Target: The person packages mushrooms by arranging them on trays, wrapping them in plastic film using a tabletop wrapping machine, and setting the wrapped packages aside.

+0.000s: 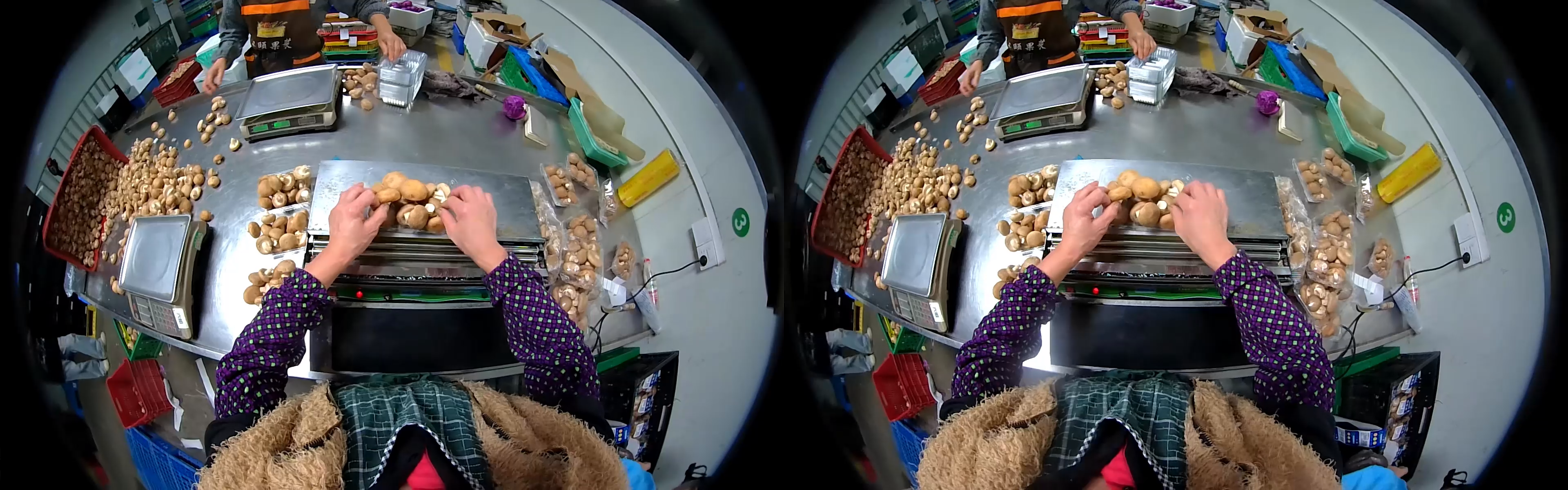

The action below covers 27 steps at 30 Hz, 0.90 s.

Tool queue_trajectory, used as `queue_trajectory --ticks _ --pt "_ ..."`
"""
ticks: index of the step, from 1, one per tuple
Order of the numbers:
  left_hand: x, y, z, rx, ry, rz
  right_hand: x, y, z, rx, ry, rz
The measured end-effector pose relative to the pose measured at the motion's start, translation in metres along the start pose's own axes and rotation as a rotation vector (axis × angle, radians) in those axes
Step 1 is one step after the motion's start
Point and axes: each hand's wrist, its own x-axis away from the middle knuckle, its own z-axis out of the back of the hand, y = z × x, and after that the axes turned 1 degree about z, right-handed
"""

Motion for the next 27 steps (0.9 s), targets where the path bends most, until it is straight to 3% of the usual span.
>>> queue_trajectory --ticks 2,5,7,9,11,12,14,18,27 --pt "0.002 -0.006 -0.005 -0.008 0.076 -0.138 -0.001 -0.003 0.001 0.067 0.051 0.129" --pt "-0.003 0.007 0.001 0.026 0.02 -0.029 -0.002 -0.009 -0.003 0.001 0.056 0.243" --pt "-0.005 0.012 0.004 0.062 -0.009 0.012 0.0 -0.004 -0.006 -0.039 0.053 0.227" --pt "-0.002 0.011 0.006 -0.185 -0.018 -0.184 -0.001 0.002 -0.006 -0.081 0.056 0.213" --pt "-0.002 0.015 0.005 -0.212 0.006 -0.195 -0.006 0.012 -0.002 -0.154 0.006 -0.009" --pt "-0.001 0.018 0.004 -0.235 0.024 -0.203 -0.01 0.017 -0.002 -0.154 0.005 -0.01" --pt "0.003 0.02 0.001 -0.178 0.026 -0.195 -0.021 0.027 -0.001 -0.002 -0.166 -0.056" --pt "-0.003 0.021 0.005 -0.06 0.01 -0.132 -0.027 0.035 -0.012 0.125 -0.251 0.155" --pt "-0.003 0.021 0.003 -0.074 0.016 -0.123 -0.037 0.058 0.0 -0.136 -0.369 0.173"
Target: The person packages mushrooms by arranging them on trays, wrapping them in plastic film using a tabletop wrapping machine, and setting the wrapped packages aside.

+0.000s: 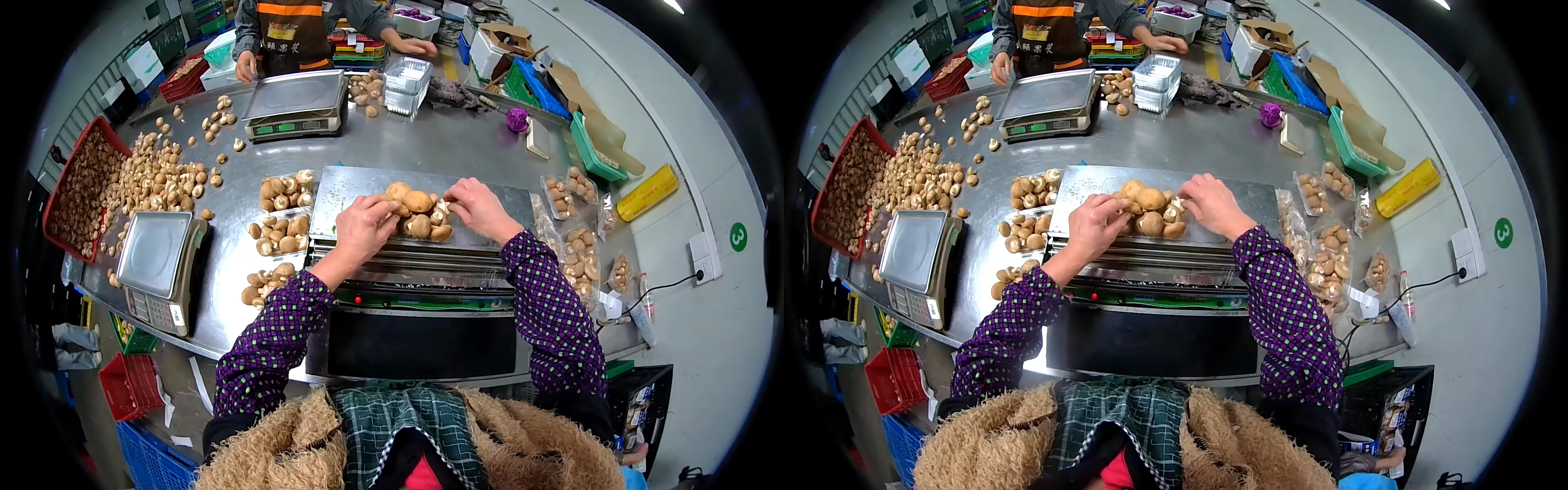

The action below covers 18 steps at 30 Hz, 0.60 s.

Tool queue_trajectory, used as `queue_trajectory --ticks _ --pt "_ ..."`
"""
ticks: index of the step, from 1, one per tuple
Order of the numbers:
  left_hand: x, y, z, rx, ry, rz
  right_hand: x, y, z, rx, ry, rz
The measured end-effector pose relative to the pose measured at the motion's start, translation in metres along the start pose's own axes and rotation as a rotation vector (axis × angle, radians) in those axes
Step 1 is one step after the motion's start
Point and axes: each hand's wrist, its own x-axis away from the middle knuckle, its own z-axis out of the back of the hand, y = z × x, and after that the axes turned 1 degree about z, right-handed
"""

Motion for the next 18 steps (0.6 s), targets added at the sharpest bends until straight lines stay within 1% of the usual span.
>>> queue_trajectory --ticks 1,3,4,6,7,9,11,14,16,18 --pt "0.0 -0.001 0.0 -0.004 -0.011 0.01 0.001 -0.001 0.002 0.0 0.0 0.002" --pt "-0.002 -0.003 0.0 -0.014 -0.017 0.019 0.002 -0.004 0.004 0.037 -0.023 0.129" --pt "-0.003 -0.003 -0.001 -0.009 0.006 -0.005 0.001 -0.006 0.004 0.034 -0.021 0.129" --pt "-0.001 -0.002 -0.002 -0.006 0.023 -0.029 -0.002 -0.005 0.0 0.001 -0.108 0.007" --pt "0.0 -0.002 -0.002 -0.004 0.011 -0.015 -0.004 -0.002 0.001 -0.002 -0.106 0.008" --pt "0.0 -0.003 -0.002 -0.01 0.003 0.004 -0.012 0.006 0.006 -0.119 -0.155 -0.002" --pt "0.0 -0.006 -0.002 0.045 0.018 -0.014 -0.018 0.009 0.007 -0.123 -0.145 0.027" --pt "0.0 -0.005 0.001 0.078 0.002 -0.003 -0.023 0.012 0.009 -0.152 -0.19 0.045" --pt "-0.001 -0.007 0.002 0.105 0.0 0.0 -0.021 0.011 0.009 -0.456 -0.189 -0.249" --pt "0.0 -0.009 0.002 0.13 0.001 0.004 -0.02 0.013 0.013 -0.434 -0.184 -0.205"
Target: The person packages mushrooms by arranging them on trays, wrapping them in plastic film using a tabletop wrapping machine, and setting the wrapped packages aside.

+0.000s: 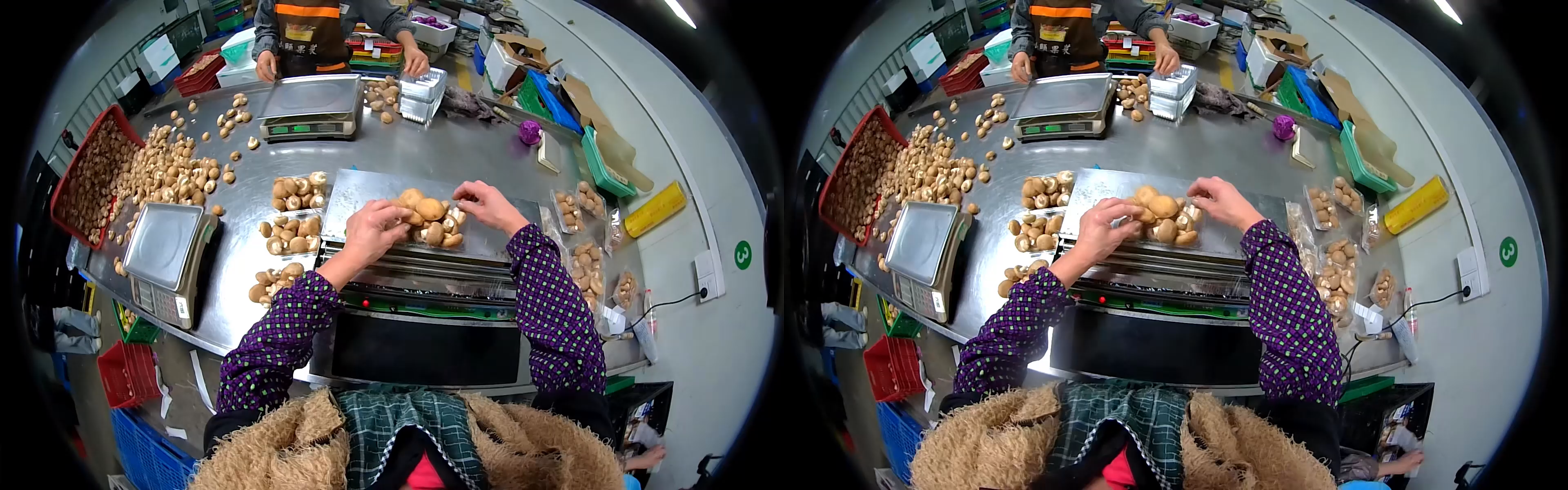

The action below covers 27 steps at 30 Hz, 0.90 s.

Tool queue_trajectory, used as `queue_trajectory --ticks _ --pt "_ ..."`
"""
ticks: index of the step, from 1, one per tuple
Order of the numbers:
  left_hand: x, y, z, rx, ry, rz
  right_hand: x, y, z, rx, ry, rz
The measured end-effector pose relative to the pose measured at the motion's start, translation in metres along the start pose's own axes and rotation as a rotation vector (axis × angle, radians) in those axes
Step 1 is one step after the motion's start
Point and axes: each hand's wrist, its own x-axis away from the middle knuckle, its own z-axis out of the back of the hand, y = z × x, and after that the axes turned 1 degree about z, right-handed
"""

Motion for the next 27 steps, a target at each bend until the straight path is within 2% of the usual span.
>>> queue_trajectory --ticks 3,5,7,9,11,13,15,17,18,20,22,25,27 --pt "0.0 -0.004 0.002 0.047 -0.021 0.029 0.001 -0.001 0.004 0.053 -0.03 0.119" --pt "0.002 -0.004 -0.001 0.05 -0.029 0.05 0.005 -0.002 0.004 0.319 -0.072 0.235" --pt "0.001 -0.001 -0.005 0.034 -0.024 0.028 0.0 -0.001 0.0 0.3 -0.067 0.214" --pt "-0.001 0.004 -0.001 0.06 -0.04 0.084 -0.008 0.001 -0.003 0.371 -0.044 0.286" --pt "0.001 -0.001 0.0 0.064 -0.051 0.084 -0.01 0.002 -0.002 0.306 -0.029 0.326" --pt "0.0 -0.001 0.0 0.118 -0.056 0.07 -0.013 0.0 0.0 0.216 -0.043 0.22" --pt "0.001 -0.002 -0.001 0.101 -0.047 0.061 -0.012 -0.005 -0.004 0.179 -0.019 0.267" --pt "0.001 -0.004 -0.001 0.086 -0.032 0.057 -0.011 -0.009 -0.006 0.622 0.106 0.117" --pt "0.0 -0.002 0.0 0.084 -0.056 0.074 -0.012 -0.015 -0.006 0.766 0.093 0.012" --pt "0.0 -0.001 0.0 0.086 -0.09 0.089 -0.014 -0.014 -0.01 0.774 0.112 -0.03" --pt "0.0 -0.001 -0.003 0.036 -0.015 0.026 -0.014 -0.024 -0.015 0.786 0.129 -0.073" --pt "0.0 -0.002 -0.003 0.059 -0.011 0.036 -0.015 -0.039 -0.021 0.901 0.226 -0.086" --pt "-0.001 -0.003 -0.003 0.061 -0.01 0.029 -0.013 -0.042 -0.022 0.893 0.157 -0.239"
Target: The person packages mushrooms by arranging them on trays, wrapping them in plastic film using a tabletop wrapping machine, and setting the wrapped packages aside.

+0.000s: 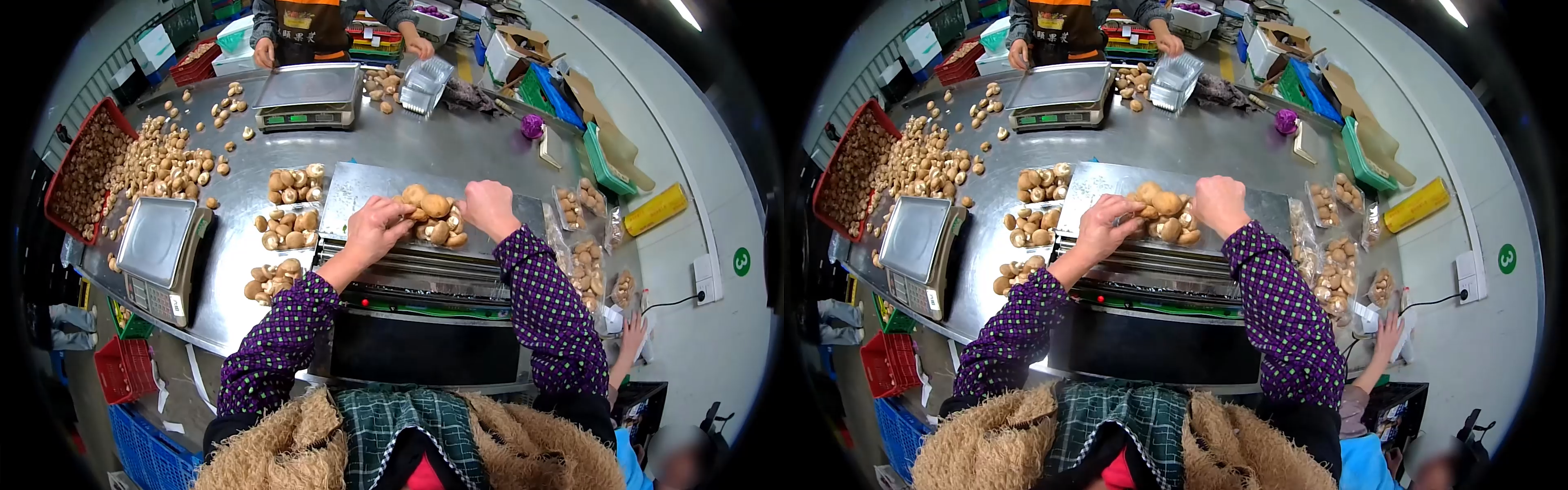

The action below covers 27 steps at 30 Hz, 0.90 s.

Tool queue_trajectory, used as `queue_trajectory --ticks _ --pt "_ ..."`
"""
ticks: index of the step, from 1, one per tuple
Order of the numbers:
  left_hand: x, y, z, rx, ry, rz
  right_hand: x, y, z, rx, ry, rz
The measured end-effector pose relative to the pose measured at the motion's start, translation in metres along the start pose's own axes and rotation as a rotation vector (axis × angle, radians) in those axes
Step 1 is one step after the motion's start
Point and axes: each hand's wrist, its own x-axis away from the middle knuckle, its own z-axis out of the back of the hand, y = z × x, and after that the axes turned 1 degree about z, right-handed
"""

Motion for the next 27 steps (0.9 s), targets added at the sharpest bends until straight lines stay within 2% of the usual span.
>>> queue_trajectory --ticks 4,8,15,17,20,22,24,25,27 --pt "0.0 0.003 0.002 -0.001 -0.044 0.022 0.002 0.006 0.008 -0.061 -0.022 -0.035" --pt "0.003 0.004 -0.002 -0.021 0.012 -0.021 0.009 -0.003 0.002 -0.059 -0.029 -0.036" --pt "0.0 0.002 0.004 -0.055 0.0 -0.034 -0.001 0.004 0.0 -0.33 -0.155 -0.143" --pt "0.001 0.001 0.002 -0.032 0.019 -0.067 0.012 -0.003 -0.005 -0.468 0.037 -0.151" --pt "0.0 0.001 -0.001 -0.052 0.042 -0.072 0.021 -0.012 -0.012 -0.464 0.118 -0.091" --pt "0.001 -0.001 0.0 -0.053 0.036 -0.07 0.021 -0.008 -0.018 -0.571 0.147 -0.097" --pt "0.002 0.0 0.0 -0.053 0.022 -0.067 0.02 -0.005 -0.019 -0.766 0.201 -0.23" --pt "0.001 0.001 0.0 -0.05 0.023 -0.071 0.02 -0.005 -0.017 -0.767 0.199 -0.232" --pt "0.003 0.002 0.001 -0.047 0.024 -0.077 0.02 -0.005 -0.013 -0.338 0.062 -0.272"
